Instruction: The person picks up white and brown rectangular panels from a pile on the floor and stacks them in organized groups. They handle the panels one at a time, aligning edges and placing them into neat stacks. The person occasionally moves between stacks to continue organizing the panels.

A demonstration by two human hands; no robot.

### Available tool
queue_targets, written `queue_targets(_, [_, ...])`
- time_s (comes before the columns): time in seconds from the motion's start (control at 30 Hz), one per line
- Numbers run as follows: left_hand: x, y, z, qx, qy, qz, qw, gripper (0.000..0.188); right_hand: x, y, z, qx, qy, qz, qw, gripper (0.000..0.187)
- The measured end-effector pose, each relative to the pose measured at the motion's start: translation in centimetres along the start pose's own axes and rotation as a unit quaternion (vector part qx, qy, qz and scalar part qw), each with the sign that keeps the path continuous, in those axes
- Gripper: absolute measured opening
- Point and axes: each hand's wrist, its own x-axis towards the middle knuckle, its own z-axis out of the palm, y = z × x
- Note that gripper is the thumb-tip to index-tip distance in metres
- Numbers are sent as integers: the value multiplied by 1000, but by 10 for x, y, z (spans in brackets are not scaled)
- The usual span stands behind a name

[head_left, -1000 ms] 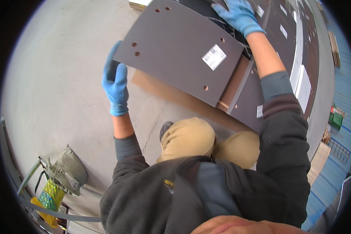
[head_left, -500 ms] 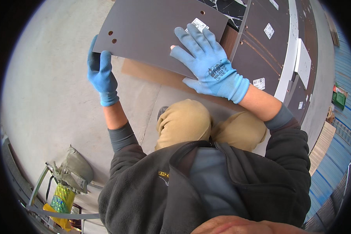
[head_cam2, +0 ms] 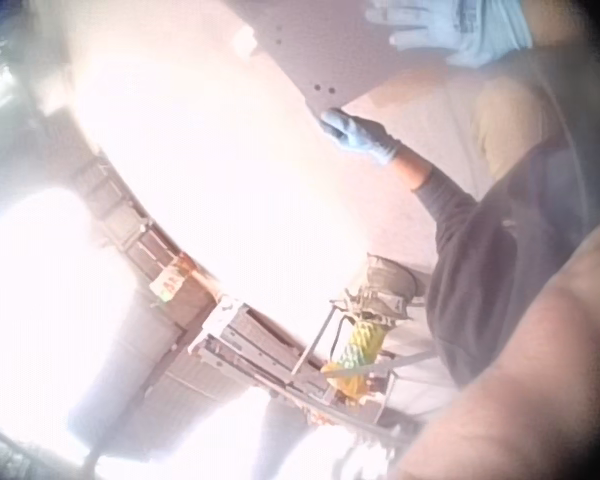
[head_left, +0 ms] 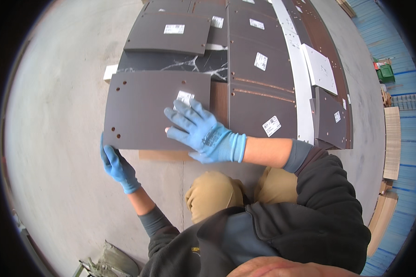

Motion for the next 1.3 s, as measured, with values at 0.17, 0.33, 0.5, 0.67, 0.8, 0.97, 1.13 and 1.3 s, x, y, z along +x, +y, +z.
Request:
queue_targets(0.17, [1,-5,-8,-5,-22,12,1000,46,-2,0,4,-6,22,-3,1000,80])
queue_targets(0.33, [6,-2,-14,4,3,-43,999,46,-4,-1,0,-5,39,-9,999,89])
queue_targets(0.5, [-8,49,39,273,129,46,952,54,-30,9,-32,45,173,35,983,88])
queue_targets(0.67, [-55,103,160,235,-18,125,964,50,-149,104,-93,-75,323,136,934,67])
queue_targets(0.8, [-112,101,265,27,-301,-25,953,48,-304,178,-135,-61,394,428,811,61])
queue_targets(0.97, [-198,84,374,15,-499,-234,834,65,-482,204,-163,-166,191,721,644,85])
queue_targets(1.13, [-260,65,461,158,-565,-227,777,94,-538,217,-161,39,205,765,609,87])
queue_targets(1.3, [-293,67,502,130,-558,-328,751,85,-544,224,-148,53,191,756,624,90])
